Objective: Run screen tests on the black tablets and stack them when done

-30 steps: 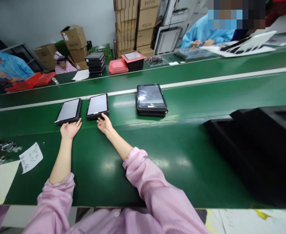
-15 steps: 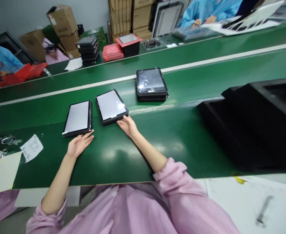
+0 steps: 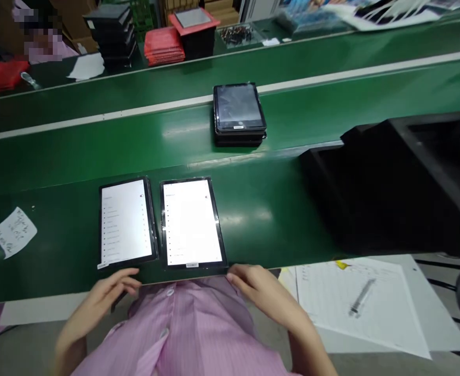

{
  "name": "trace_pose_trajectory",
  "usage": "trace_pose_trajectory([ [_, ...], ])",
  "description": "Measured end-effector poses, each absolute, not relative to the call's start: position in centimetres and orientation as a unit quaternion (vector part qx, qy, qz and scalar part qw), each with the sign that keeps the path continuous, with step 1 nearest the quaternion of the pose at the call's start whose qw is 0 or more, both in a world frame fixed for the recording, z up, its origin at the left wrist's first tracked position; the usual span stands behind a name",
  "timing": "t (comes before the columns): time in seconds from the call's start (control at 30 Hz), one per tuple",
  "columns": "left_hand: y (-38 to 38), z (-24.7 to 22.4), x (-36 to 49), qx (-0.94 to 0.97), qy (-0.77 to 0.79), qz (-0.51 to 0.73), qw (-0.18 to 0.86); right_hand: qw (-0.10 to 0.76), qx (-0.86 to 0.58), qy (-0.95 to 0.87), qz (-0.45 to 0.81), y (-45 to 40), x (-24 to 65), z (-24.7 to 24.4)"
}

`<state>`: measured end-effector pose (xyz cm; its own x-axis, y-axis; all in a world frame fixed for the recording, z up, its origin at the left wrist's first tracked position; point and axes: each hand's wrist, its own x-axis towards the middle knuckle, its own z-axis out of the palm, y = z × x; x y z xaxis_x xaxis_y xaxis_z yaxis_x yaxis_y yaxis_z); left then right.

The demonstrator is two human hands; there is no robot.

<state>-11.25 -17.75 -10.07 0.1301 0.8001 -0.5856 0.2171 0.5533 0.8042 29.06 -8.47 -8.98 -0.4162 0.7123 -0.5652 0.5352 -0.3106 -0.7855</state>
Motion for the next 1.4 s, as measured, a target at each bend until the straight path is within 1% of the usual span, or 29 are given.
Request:
trace_pose_trajectory([
  [0.03,-17.6,-9.6,-11.9,0.448,0.663,0.262,0.539,0.046,-0.536,-0.640,0.548,-7.8,29.2,-8.1],
  [0.07,-17.1,-9.4,-12.4,0.477,0.702,0.299,0.436,0.040,-0.529,-0.687,0.497,-6.9,28.9,-7.4],
  [0.13,-15.8,-9.4,-12.7,0.510,0.759,0.338,0.222,0.085,-0.502,-0.758,0.407,-5.2,26.9,-6.7],
  [0.17,-15.0,-9.6,-12.5,0.519,0.778,0.328,0.136,0.120,-0.483,-0.788,0.362,-4.3,25.3,-6.7],
  [0.2,-14.3,-9.9,-12.2,0.523,0.793,0.303,0.074,0.151,-0.461,-0.815,0.317,-3.6,23.6,-7.0],
  [0.23,-13.7,-10.2,-11.8,0.526,0.804,0.275,0.041,0.170,-0.436,-0.839,0.277,-3.0,21.9,-7.5],
  [0.3,-12.9,-10.9,-10.8,0.522,0.816,0.247,0.039,0.178,-0.388,-0.873,0.235,-2.1,19.0,-8.7],
  [0.4,-13.0,-11.4,-9.6,0.513,0.813,0.265,0.077,0.168,-0.360,-0.893,0.213,-1.8,17.6,-10.1],
  [0.53,-13.9,-11.0,-9.2,0.574,0.766,0.258,0.134,0.182,-0.389,-0.892,0.144,-2.1,20.8,-10.5],
  [0.57,-14.1,-10.9,-9.4,0.587,0.757,0.252,0.137,0.192,-0.399,-0.888,0.126,-2.2,21.9,-10.4],
  [0.63,-14.3,-10.7,-9.9,0.587,0.762,0.250,0.108,0.211,-0.418,-0.878,0.103,-2.6,23.9,-10.5],
  [0.7,-14.3,-10.7,-10.7,0.566,0.775,0.271,0.074,0.215,-0.429,-0.872,0.099,-3.0,25.0,-10.8],
  [0.87,-14.3,-11.7,-12.1,0.551,0.746,0.349,0.135,0.217,-0.429,-0.873,0.087,-4.0,24.3,-11.7],
  [1.0,-14.5,-12.5,-12.2,0.560,0.741,0.351,0.119,0.210,-0.399,-0.887,0.104,-4.1,22.9,-11.8],
  [1.17,-14.9,-12.8,-12.0,0.536,0.749,0.369,0.127,0.194,-0.375,-0.898,0.121,-3.9,21.8,-11.8],
  [1.3,-14.8,-12.5,-12.0,0.544,0.744,0.363,0.137,0.195,-0.367,-0.904,0.100,-3.8,21.3,-12.0],
  [1.4,-14.7,-12.5,-12.3,0.562,0.742,0.345,0.121,0.223,-0.358,-0.905,0.063,-3.8,21.3,-12.0],
])
